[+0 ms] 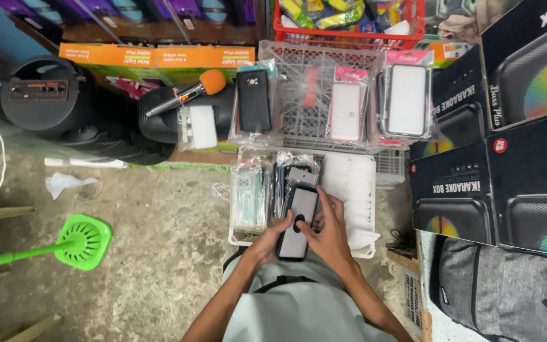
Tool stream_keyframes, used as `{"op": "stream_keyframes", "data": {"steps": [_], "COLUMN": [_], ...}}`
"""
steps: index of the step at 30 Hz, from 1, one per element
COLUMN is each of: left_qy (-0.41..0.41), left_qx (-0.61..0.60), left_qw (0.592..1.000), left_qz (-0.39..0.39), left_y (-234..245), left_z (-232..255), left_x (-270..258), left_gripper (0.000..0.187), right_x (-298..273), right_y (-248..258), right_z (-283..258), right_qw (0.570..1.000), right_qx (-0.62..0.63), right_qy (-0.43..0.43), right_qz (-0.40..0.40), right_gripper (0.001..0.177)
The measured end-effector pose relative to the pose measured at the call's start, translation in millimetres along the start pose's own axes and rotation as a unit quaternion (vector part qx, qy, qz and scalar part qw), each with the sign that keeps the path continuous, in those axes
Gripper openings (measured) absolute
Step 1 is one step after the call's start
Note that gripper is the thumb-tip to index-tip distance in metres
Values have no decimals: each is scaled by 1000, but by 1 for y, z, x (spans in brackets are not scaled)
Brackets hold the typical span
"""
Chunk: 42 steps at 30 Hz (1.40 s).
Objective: The person picks up various phone cases from a white crate, removes them from their plastic packaging, and places them into a wire basket. The person handles multiple cases of different colors and designs, including purple, white, black, and pink.
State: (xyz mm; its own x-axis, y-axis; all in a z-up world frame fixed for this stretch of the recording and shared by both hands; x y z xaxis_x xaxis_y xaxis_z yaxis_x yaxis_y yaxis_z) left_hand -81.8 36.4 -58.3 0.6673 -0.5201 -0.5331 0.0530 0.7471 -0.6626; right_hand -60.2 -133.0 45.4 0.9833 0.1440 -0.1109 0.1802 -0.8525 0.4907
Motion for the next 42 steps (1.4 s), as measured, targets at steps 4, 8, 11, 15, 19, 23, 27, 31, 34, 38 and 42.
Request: {"op": "stream_keyframes", "data": {"steps": [4, 8, 11, 15, 19, 23, 27, 31, 34, 38, 42], "left_qy": [-5, 8, 19, 23, 63, 2, -7, -20, -20, -21, -23], "left_qx": [47, -5, -15, -17, 5, -36, -42, -61, -69, -62, -72], "left_qw": [999, 1000, 1000, 1000, 997, 999, 999, 998, 997, 998, 997], "left_qz": [-18, -10, -7, 4, 54, -30, 12, 9, 8, 17, 22], "left_y": [3, -14, -18, -8, -17, -13, -24, -17, -20, -20, -24], "left_z": [1, 17, 22, 13, 25, 20, 33, 26, 25, 23, 26], "left_x": [0, -9, -11, -3, -11, -10, -18, -19, -20, -21, -28], "left_gripper": [66, 64, 66, 70, 69, 76, 69, 70, 69, 69, 66], "right_x": [2, 5, 5, 2, 7, 11, 20, 24, 33, 50, 60], "right_y": [-8, -7, -7, -12, 5, 23, 59, 69, 54, 21, 4], "right_z": [14, 7, 12, 47, 54, 135, 142, 148, 162, 177, 165], "right_qw": [1000, 999, 997, 988, 982, 981, 957, 962, 978, 989, 980], "right_qx": [-7, 9, 39, 150, 174, 189, 226, 100, -27, -123, -186], "right_qy": [-17, -35, -62, -22, 70, -26, -47, -85, -98, -43, -71], "right_qz": [4, -1, -7, -17, -8, 19, 177, 238, 185, 75, 27], "right_gripper": [84, 86, 82, 70, 59, 20, 26, 34, 30, 48, 26]}}
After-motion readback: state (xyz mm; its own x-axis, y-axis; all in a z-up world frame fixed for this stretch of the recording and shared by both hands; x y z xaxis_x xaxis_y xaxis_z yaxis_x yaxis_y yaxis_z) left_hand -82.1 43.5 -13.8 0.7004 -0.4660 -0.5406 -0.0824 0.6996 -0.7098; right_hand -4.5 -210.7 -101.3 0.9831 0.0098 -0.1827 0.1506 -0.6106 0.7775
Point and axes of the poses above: each hand's wrist, its own x-axis towards the middle knuckle, its own y-axis out of the back of the hand, z = x × y, the point moved 1 cm from there along x, towards the middle knuckle, and after that the axes turned 5 degrees about -z, right-handed, at the moved point
